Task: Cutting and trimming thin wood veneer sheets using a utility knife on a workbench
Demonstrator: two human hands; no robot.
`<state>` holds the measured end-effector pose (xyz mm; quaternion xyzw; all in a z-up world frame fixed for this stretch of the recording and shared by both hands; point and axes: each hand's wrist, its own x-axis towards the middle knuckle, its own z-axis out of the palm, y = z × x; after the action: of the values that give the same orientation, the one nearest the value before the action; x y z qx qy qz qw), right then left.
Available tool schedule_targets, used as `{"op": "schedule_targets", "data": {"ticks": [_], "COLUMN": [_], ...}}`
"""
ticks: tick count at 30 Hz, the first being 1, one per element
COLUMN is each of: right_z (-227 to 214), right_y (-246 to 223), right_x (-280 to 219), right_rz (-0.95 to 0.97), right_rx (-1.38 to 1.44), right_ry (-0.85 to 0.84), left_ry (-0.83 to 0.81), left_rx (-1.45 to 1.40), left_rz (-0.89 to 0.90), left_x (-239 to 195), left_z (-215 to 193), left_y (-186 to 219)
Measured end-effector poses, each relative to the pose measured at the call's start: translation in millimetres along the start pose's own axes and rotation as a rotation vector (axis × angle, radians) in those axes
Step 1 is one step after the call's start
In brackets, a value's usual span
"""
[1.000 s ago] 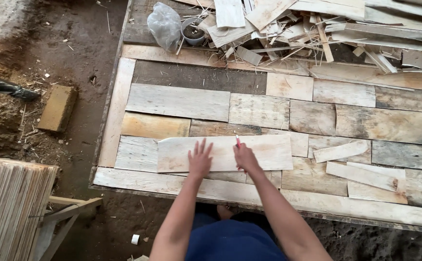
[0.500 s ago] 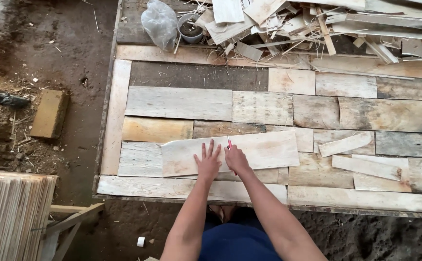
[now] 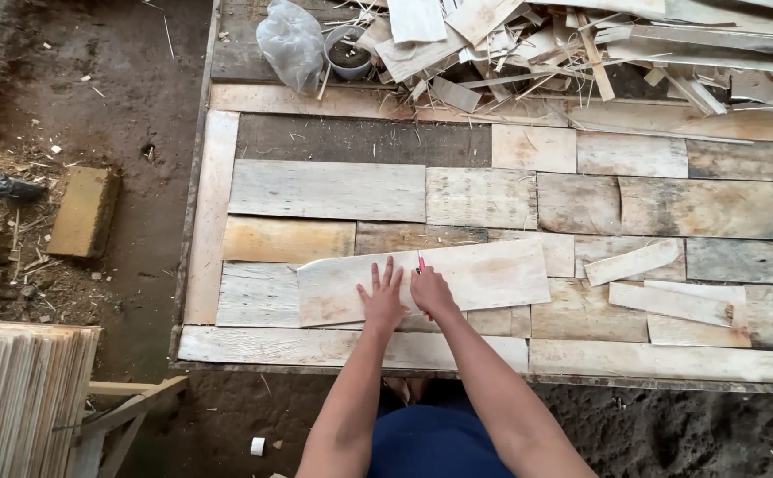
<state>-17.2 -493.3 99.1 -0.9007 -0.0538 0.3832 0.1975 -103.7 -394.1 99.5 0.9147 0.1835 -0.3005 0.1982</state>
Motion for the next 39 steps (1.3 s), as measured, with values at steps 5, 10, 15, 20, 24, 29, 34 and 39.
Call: {"op": "schedule_targets", "data": {"ticks": [5,10,15,20,24,29,34,39], "right_z": [2.0,-1.3,2.1,-2.4,-5.6,1.9,6.2,5.1], "right_y": [-2.2,-7.4,-2.4,-5.4,-9.5,-1.0,4.4,4.6], "right_x": [0.1,-6.4,3.2,-5.4,-8.1,2.2,9.9,5.8], "right_rz": [0.031,0.030,0.021,0.024,0.020,0.018,0.021,0.018], "right_rx": [-0.020,0.007,-0.021,-0.029,-0.021,-0.031,-0.010,-0.016], "right_ry": [-0.004,0.007,0.009,0.009,0.009,0.002,-0.002,0.008], "left_ry": [0.012,0.027,0.037,0.049,0.059,0.071,0.075,0.078], "left_rx": [0.011,-0.021,-0.025,-0.059,-0.062,-0.086,-0.092,-0.106], "left_rz": [-0.013,-0.004,-0.006,0.001,-0.015,-0.014,-0.024,-0.021], "left_x": [-2.0,-2.0,-1.4,1.3,5.2,0.6,5.1,3.9], "left_z": [-0.3,1.0,4.5,9.3,12.1,6.2,10.5,9.9], "left_y": [1.8,1.8,0.4,0.6,-1.3,0.0,-1.1,-0.9]}}
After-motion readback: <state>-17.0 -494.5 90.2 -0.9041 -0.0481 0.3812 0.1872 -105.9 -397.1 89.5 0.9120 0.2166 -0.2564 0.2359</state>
